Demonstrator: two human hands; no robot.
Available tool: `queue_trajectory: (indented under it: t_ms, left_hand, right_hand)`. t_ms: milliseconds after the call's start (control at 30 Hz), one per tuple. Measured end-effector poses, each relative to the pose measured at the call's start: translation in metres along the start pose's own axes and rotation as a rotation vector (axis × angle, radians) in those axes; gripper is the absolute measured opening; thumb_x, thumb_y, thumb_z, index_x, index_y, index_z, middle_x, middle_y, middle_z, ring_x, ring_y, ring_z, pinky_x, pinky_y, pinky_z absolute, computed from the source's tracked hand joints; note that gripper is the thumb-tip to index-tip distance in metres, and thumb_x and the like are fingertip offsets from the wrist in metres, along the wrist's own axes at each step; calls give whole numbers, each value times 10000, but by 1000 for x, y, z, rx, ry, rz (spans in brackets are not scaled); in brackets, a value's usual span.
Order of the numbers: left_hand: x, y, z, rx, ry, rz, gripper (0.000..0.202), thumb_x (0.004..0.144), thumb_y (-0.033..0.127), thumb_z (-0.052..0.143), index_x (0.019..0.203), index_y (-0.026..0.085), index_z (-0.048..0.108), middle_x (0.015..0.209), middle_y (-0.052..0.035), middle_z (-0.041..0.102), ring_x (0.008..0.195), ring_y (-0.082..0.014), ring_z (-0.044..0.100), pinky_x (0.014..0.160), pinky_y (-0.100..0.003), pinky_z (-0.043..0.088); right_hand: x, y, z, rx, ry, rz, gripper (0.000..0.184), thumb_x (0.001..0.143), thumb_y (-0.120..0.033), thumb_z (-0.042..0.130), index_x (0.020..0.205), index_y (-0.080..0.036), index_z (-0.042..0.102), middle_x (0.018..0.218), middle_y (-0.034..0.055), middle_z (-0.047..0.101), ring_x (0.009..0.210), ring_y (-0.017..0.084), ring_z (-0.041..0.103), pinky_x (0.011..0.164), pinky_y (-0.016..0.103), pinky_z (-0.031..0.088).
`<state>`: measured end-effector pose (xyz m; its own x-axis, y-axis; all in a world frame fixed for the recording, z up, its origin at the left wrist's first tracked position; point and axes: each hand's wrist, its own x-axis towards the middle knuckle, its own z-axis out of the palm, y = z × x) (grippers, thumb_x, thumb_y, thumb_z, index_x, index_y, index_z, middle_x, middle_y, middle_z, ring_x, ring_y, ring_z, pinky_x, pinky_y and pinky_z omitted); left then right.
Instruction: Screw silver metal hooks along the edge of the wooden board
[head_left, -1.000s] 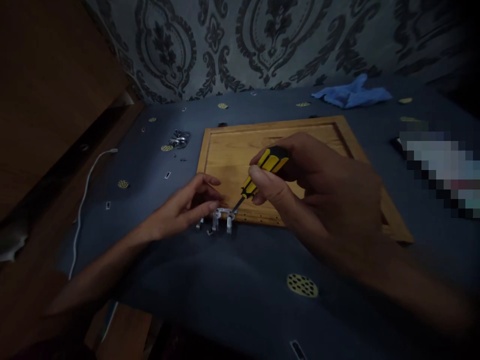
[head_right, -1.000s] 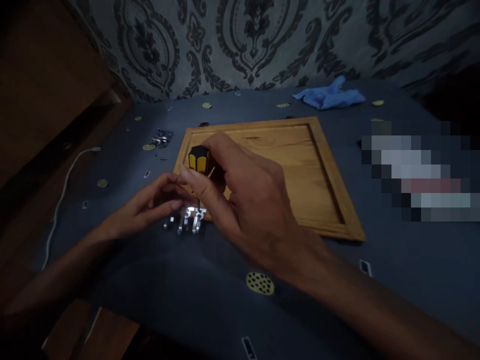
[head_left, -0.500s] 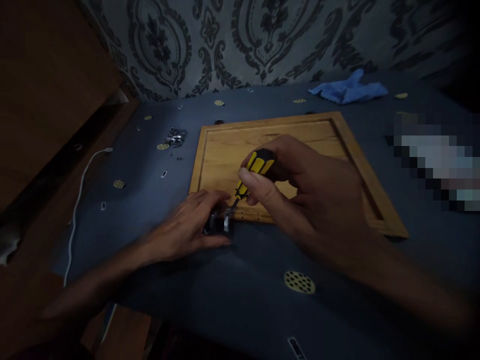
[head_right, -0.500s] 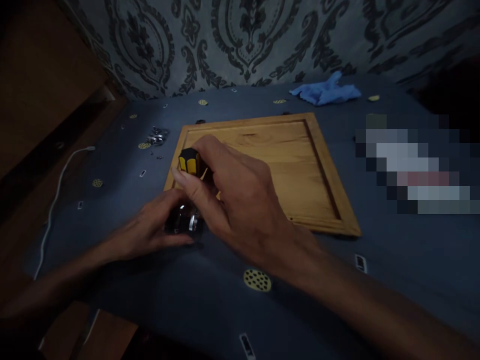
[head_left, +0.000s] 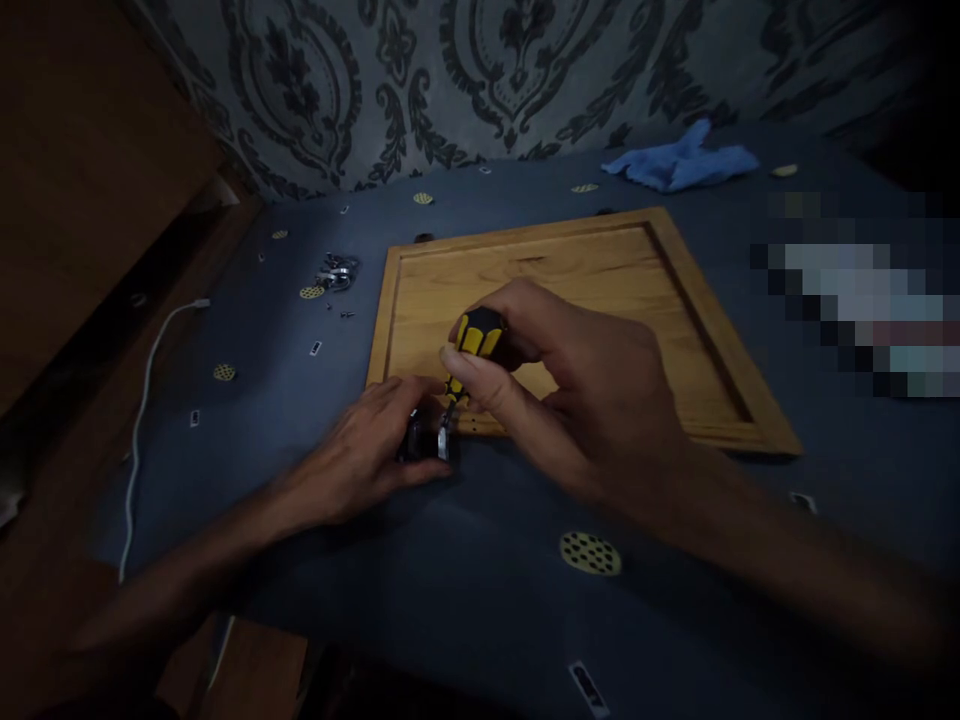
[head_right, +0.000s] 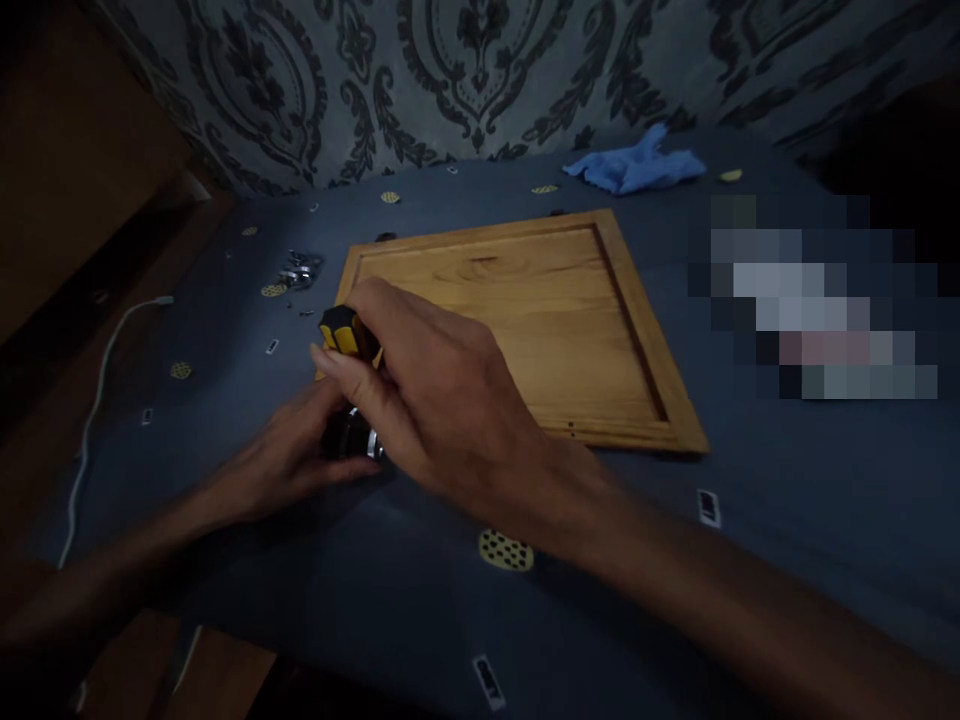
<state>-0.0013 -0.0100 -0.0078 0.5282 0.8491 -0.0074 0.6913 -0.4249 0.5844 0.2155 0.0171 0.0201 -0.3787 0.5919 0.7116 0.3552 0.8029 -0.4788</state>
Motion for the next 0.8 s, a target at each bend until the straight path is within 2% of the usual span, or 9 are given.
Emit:
queue_trajectory:
  t_ms: [133,300,400,667,800]
  left_hand:
    - [0,-2,1,10,15,17,448,905,309,784,1242,247,496,1126,-52,675,1043,-287,666,905,-466,558]
    - [1,-2,2,20,25,29,439,909,332,783,1240,243,510,1128,-50,683,1038,-290,677,905,-472,561]
    - [1,-4,4,33,52,54,388,909,362,786,1173,237,530,1086,-42,683,998,-280,679,874,-452,571]
    - [-1,-10,6,44,49,109,380,960,366,735,1247,208,543,1226,-80,669,1135,-289,659,981,-472,551]
    - [0,-9,5,58,50,88,420,930,368,776,1244,197,554,1177,-77,683,1099,-287,667,952,-466,556]
  right_hand:
    - [-1,-1,0,5,-18,9,129,1037,-245,605,933,-216,535,762,-32,617,648,114,616,554,263,454]
    - [-2,-1,0,-25,-25,-9,169,1037,-268,618,899,-190,559,753,-27,609,642,110,608,575,265,456]
    - [-2,-1,1,-26,-26,-18,178,1030,-277,636,892,-177,581,756,-23,624,650,110,607,592,262,465]
    - [-2,-5,-2,35,-56,-23,197,999,-309,693,894,-181,586,774,-29,636,662,109,615,614,259,470]
    - [0,-4,-4,32,-73,-7,202,1010,-304,677,877,-183,584,753,-34,630,646,104,596,602,255,460]
